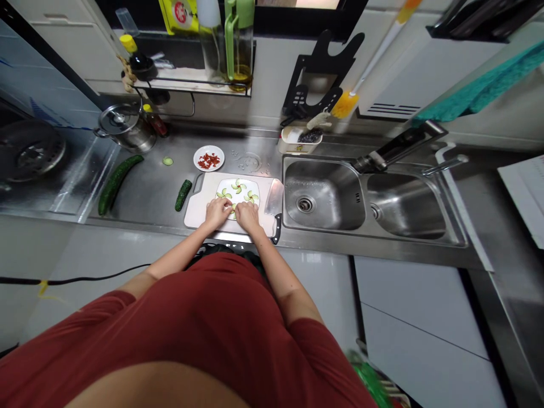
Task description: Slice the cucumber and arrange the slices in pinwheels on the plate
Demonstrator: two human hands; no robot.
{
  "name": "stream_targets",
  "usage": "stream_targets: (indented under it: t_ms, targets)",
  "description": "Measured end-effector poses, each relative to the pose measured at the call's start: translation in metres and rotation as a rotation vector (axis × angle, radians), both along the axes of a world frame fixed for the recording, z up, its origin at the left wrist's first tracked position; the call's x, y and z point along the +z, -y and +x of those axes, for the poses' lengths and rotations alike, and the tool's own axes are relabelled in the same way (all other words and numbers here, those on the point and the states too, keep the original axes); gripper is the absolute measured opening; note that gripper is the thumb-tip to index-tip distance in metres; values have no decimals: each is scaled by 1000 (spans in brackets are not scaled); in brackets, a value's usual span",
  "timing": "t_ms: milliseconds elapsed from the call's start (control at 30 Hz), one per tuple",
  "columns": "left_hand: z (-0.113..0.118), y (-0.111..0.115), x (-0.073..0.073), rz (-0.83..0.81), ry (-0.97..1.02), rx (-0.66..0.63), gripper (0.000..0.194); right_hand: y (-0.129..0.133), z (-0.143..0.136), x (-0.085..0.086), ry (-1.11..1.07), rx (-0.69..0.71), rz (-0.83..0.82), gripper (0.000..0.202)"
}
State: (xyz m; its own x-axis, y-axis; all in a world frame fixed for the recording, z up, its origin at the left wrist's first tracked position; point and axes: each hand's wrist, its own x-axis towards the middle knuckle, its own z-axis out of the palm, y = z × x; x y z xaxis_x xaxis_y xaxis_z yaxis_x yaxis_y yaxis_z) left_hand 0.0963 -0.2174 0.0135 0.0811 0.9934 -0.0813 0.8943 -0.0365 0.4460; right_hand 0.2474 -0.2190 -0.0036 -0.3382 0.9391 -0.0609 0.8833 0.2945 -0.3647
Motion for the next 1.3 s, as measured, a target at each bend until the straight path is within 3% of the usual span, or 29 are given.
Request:
stream_targets:
  t_ms: [600, 1067, 1300]
  targets:
    - [6, -2, 3, -82, -85, -6, 18, -3, -5, -1, 68, -2, 12, 23]
    - [2, -3, 7, -48, -45, 4, 17, -4, 6, 7, -92, -78, 0, 15]
    - [6, -1, 4, -52, -57, -13, 16, -4, 2, 5, -52, -61, -27, 15]
